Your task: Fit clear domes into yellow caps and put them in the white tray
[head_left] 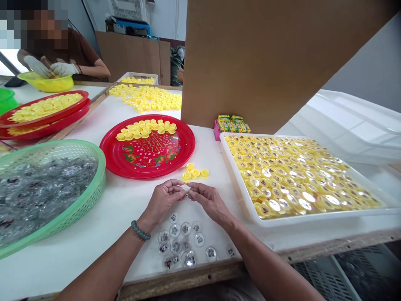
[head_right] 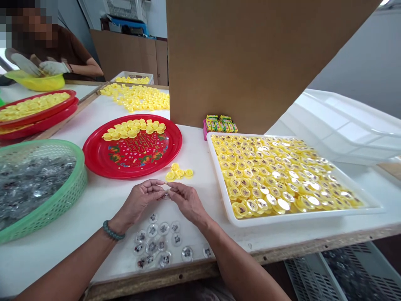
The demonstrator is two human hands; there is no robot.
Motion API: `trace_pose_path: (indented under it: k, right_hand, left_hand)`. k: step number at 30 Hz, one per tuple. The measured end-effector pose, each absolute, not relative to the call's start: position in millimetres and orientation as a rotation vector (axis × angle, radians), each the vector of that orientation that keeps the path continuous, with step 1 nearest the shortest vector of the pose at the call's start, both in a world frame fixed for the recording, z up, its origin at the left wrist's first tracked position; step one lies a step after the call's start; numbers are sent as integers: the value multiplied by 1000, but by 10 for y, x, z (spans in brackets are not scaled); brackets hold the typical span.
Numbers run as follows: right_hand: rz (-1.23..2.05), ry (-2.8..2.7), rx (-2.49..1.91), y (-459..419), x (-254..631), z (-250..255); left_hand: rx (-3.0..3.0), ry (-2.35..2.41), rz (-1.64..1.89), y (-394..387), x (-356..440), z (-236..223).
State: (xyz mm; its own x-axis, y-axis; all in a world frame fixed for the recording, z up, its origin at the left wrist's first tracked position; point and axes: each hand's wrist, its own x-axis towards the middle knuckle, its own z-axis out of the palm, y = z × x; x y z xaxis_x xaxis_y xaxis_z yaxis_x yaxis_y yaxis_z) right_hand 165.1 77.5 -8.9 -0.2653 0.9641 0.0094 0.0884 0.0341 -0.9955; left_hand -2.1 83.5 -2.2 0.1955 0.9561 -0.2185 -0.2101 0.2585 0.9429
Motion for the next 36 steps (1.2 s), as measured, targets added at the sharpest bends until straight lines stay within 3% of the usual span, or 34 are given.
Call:
trace_pose_path:
  k: [14,23,29,36]
  right_hand:
    - [1565,-1109,-1137,777,1607,-52]
    - [1517,-1119,-1056,773,1581,-108]
    - [1084,-1668,-1049,762,1675,-49]
    - [916,-1961,-1050,713,1698,-32]
  left_hand:
    - [965,1050,1064,834,-8,-11]
    - [798,979,1076,783,44,-23]
    - [916,945,950,819,-59,1]
    - [954,906,881,823,-106,-33]
